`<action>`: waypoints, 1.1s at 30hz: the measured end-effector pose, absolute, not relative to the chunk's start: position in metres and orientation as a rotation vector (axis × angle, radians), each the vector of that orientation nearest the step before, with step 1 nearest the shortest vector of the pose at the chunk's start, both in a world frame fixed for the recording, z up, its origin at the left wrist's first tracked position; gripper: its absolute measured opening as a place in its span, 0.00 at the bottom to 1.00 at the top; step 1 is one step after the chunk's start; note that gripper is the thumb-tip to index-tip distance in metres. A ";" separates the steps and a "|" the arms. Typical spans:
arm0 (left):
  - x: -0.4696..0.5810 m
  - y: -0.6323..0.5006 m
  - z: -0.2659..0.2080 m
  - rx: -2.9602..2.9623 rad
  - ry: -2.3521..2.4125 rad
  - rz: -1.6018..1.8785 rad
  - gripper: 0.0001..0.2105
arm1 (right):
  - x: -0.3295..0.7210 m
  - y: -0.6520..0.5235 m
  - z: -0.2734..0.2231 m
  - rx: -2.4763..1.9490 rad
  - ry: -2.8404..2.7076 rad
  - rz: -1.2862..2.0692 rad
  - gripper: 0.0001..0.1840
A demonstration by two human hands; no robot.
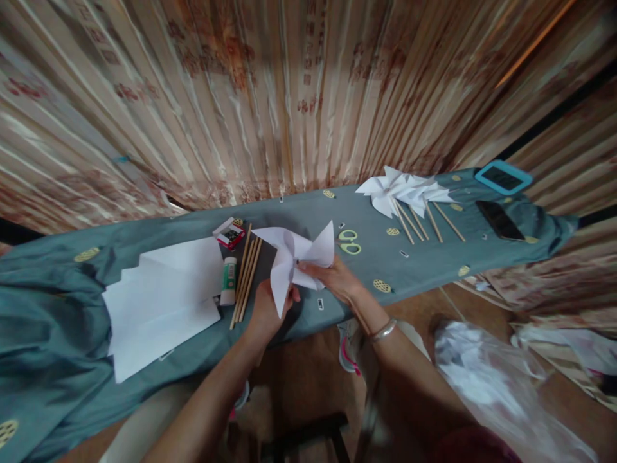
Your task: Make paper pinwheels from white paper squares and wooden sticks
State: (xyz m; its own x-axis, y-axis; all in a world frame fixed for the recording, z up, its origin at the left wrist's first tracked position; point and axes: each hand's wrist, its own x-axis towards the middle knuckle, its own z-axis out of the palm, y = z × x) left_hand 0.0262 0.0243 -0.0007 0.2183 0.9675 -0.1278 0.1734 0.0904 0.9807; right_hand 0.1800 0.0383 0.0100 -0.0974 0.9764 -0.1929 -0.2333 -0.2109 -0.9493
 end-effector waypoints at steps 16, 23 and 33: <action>0.030 0.039 0.023 0.595 1.013 1.220 0.16 | 0.193 0.028 -0.001 -1.301 -1.209 1.032 0.16; 0.028 0.047 0.025 0.443 0.986 1.310 0.15 | 0.180 0.021 0.006 -1.220 -1.269 1.225 0.18; 0.027 0.050 0.028 0.444 0.954 1.364 0.13 | 0.143 0.005 -0.019 -1.246 -1.439 1.502 0.13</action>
